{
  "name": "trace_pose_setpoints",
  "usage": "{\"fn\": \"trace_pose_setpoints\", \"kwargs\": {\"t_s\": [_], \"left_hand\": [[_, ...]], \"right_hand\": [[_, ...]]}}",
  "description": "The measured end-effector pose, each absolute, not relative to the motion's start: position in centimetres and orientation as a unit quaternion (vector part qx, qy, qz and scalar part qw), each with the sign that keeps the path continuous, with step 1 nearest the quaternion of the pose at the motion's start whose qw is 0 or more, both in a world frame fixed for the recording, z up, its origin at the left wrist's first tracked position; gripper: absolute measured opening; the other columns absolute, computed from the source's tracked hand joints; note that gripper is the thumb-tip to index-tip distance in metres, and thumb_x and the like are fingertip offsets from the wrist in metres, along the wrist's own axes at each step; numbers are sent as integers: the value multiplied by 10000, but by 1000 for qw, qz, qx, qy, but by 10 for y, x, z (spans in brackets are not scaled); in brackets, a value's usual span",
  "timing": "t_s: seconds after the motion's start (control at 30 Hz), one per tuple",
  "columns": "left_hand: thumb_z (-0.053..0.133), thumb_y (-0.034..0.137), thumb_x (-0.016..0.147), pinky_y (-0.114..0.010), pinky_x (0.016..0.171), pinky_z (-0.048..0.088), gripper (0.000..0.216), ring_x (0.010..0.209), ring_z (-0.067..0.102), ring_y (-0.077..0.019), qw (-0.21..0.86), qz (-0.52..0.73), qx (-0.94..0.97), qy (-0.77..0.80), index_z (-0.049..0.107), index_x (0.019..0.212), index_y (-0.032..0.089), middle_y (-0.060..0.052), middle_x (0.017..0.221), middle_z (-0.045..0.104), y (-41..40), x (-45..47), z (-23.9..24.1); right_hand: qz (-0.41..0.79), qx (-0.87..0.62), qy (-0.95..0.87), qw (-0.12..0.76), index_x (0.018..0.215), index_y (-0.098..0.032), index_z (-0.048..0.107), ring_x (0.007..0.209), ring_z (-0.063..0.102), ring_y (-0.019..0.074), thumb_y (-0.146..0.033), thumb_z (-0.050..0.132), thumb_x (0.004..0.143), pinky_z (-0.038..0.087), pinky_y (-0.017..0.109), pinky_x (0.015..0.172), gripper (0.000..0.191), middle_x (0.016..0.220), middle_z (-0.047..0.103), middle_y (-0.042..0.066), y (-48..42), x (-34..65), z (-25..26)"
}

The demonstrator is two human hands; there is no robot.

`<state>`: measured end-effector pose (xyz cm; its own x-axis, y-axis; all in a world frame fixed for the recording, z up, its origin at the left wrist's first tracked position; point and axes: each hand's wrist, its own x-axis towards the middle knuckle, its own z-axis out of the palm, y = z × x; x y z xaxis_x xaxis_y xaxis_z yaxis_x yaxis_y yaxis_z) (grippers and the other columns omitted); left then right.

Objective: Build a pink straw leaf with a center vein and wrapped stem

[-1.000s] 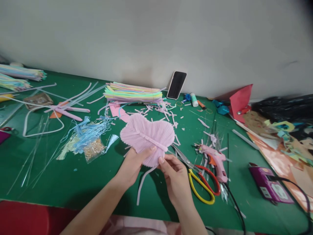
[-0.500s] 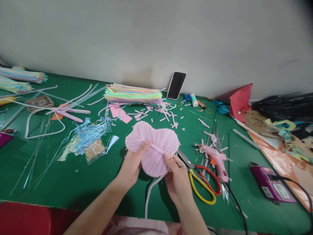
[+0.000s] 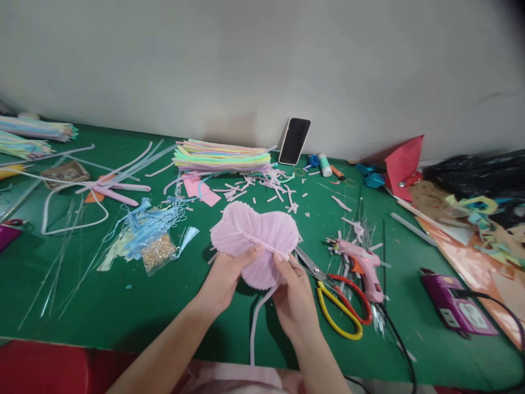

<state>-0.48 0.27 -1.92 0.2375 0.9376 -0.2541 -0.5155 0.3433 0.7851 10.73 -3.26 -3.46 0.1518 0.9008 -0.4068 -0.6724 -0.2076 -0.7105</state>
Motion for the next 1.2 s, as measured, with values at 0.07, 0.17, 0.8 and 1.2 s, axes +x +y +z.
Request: {"fn": "trace_pose_setpoints", "kwargs": {"t_s": [0.07, 0.17, 0.8, 1.2], "left_hand": [[728, 240, 798, -397, 1072, 403, 523, 1216, 571, -253, 723, 491, 317, 368, 585, 1302, 244, -66, 1187, 704, 2, -4, -18], [735, 238, 785, -388, 1066, 409, 528, 1193, 589, -250, 711, 494, 329, 377, 595, 1294, 232, -68, 1138, 726, 2, -3, -18], [733, 265, 790, -379, 989, 477, 570, 1145, 618, -265, 701, 525, 280, 392, 556, 1331, 237, -77, 1227, 681, 4, -5, -16], [732, 249, 797, -366, 998, 489, 628, 1182, 595, -260, 653, 568, 292, 406, 494, 1378, 242, -79, 1266, 653, 5, -3, -16]], "right_hand": [[639, -438, -125, 620, 874, -233, 727, 828, 682, 160, -312, 788, 716, 521, 274, 786, 186, 919, 751, 0, -32, 106, -35], [629, -436, -118, 633, 977, -250, 720, 892, 683, 183, -301, 786, 713, 524, 316, 826, 277, 993, 748, 9, -30, 103, -32], [624, -461, -140, 615, 927, -226, 745, 836, 682, 163, -355, 805, 684, 542, 269, 762, 282, 954, 752, 27, -32, 103, -34], [607, -487, -133, 614, 744, -196, 748, 598, 572, 73, -324, 858, 604, 501, 185, 568, 220, 716, 673, -18, -35, 109, -39]]}}
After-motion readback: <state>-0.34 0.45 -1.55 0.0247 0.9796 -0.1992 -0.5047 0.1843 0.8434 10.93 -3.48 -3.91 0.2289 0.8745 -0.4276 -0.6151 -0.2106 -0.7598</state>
